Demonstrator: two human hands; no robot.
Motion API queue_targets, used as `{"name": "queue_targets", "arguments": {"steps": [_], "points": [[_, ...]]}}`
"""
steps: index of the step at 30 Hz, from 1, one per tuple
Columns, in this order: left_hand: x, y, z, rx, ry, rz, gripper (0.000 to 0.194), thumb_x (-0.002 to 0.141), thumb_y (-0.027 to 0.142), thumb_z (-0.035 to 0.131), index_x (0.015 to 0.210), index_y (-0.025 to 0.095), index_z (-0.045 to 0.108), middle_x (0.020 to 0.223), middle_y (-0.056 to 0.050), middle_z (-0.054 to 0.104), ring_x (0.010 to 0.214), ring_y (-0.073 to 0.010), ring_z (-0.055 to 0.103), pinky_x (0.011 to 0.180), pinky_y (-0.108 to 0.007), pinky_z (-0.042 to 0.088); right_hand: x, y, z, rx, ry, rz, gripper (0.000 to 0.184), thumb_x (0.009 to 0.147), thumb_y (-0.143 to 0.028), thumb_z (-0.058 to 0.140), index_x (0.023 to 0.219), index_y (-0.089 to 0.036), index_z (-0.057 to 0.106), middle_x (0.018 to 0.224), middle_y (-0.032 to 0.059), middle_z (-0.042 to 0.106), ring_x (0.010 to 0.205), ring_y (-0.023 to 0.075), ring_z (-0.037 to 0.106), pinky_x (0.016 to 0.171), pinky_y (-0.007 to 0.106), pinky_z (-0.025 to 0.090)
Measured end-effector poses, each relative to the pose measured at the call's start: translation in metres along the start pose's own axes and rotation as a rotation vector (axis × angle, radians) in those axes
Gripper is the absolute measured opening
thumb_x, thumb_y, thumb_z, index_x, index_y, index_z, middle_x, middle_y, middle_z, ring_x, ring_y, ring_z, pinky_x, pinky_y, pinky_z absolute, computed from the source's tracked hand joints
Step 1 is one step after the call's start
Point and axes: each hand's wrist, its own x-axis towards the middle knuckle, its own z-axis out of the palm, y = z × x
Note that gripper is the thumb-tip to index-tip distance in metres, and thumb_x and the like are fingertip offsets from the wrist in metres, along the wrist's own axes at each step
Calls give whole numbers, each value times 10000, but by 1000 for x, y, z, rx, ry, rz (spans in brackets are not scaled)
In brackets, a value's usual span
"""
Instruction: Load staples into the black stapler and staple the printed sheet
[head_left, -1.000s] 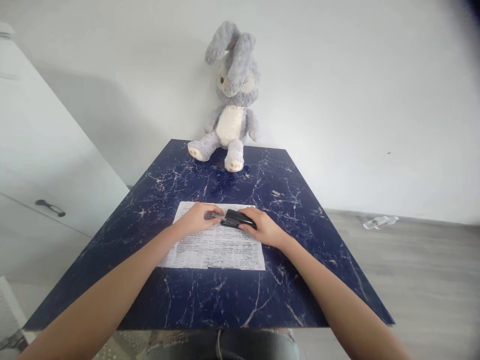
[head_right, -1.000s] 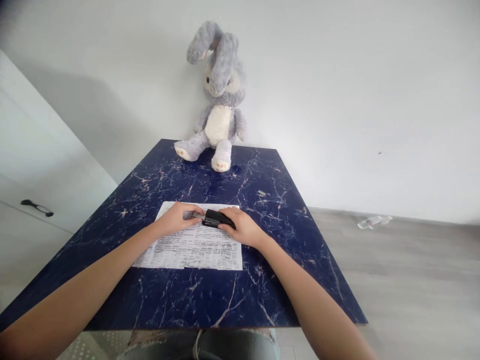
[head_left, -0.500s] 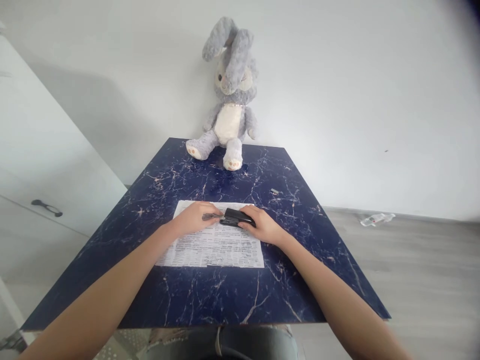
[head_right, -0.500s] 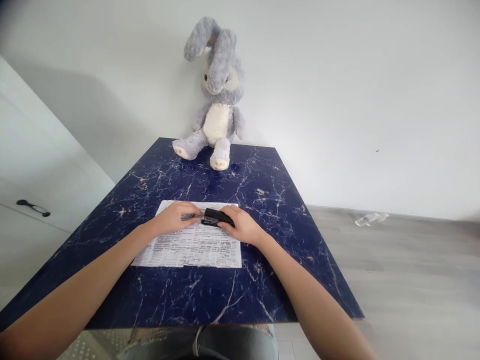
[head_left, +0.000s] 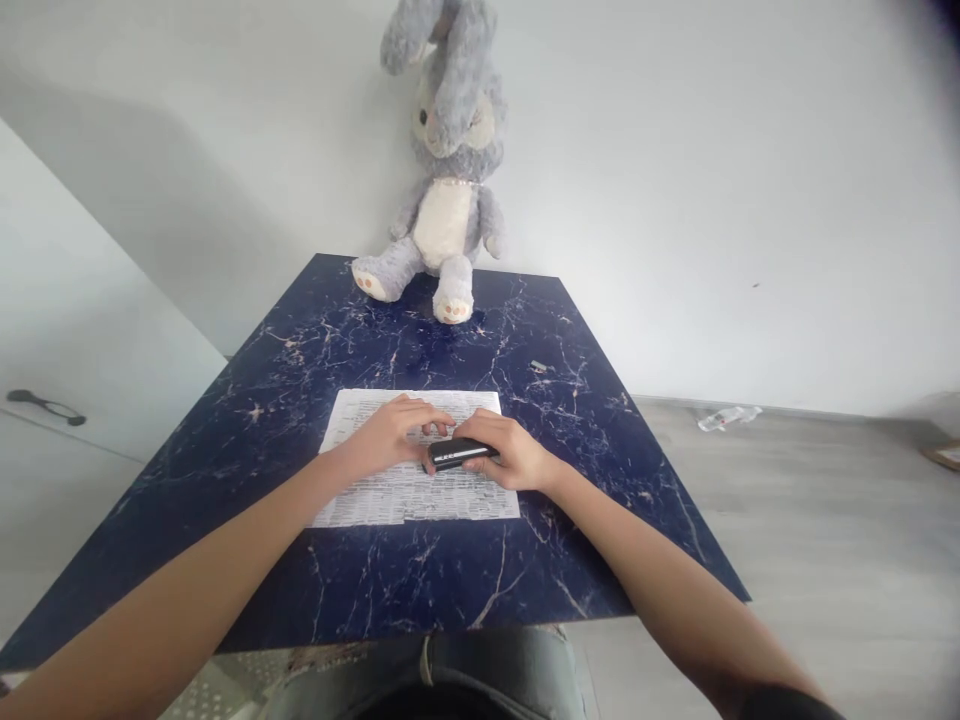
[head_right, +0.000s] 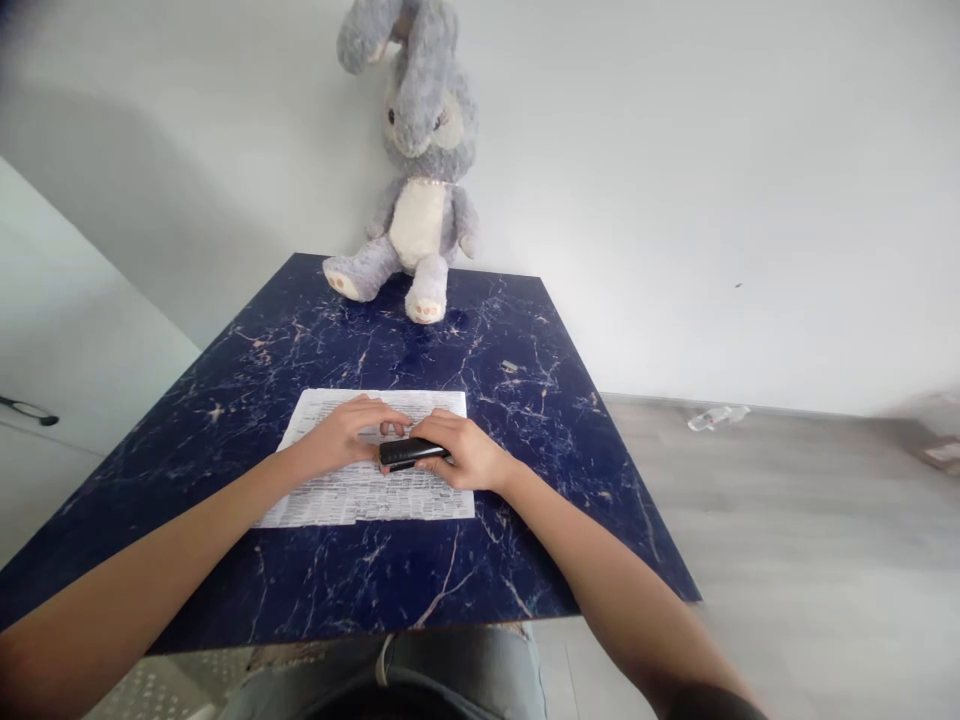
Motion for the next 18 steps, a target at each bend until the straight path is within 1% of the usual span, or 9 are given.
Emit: {"name": "queue_targets", "arguments": {"steps": [2,4,6,8,11,12,14,16,18], "points": [[1,-1,-3,6,-58,20,513,746,494,923,1179,271,762,1064,-40,792,1022,-260,708,979,-422,501,2,0,0,10,-27,-4,311,1034,-469,585,1210,-220,645,1080,118,737,1009,279,664,923,445,541],[3,-4,-4,1,-41,-15,485,766,493,907,1171,276,751,1128,-56,769,1096,-278,681,1000,-440,504,1,3,-5,11,0,20,315,1021,-462,609,1207,-213,662,1067,115,741,986,270,673,892,430,550],[6,-6,2,35,49,-103,406,887,503,799,1213,275,721,1235,-86,727,1191,-292,639,1037,-473,498,-2,10,-15,-29,103,112,323,999,-459,638,1193,-206,686,1053,106,745,936,259,679,856,414,552],[7,-8,13,136,115,-180,415,990,504,666,1335,273,661,1420,-121,637,1353,-323,548,1129,-532,437,-9,20,-30,-93,248,257,328,971,-443,662,1181,-195,705,1043,96,750,892,252,682,839,405,546],[7,-10,28,311,47,-180,547,992,534,654,1484,312,569,1610,-126,471,1519,-393,359,1238,-609,275,-24,38,-56,-183,380,442,327,928,-402,678,1154,-172,730,1009,82,759,865,260,686,839,402,531],[7,-10,31,349,15,-165,563,984,533,665,1496,324,563,1602,-125,472,1511,-407,359,1237,-617,266,-28,43,-64,-211,384,480,329,916,-396,680,1143,-164,738,991,80,761,853,263,686,832,401,525],[5,-11,31,391,-19,-127,509,1004,495,641,1479,322,585,1499,-132,535,1413,-396,453,1197,-603,321,-37,51,-77,-259,354,531,333,902,-396,678,1123,-158,751,950,74,758,822,263,679,810,394,513],[3,-11,26,398,-11,-81,389,1044,413,576,1410,299,638,1352,-129,580,1268,-348,542,1140,-567,384,-42,54,-86,-275,272,553,331,901,-403,674,1109,-158,756,920,64,753,801,254,671,797,384,504],[2,-13,20,397,22,-45,304,1068,321,505,1307,283,689,1243,-114,583,1165,-304,572,1107,-542,409,-45,53,-92,-247,160,548,330,908,-410,671,1109,-162,753,927,53,751,813,246,667,804,374,499]]}}
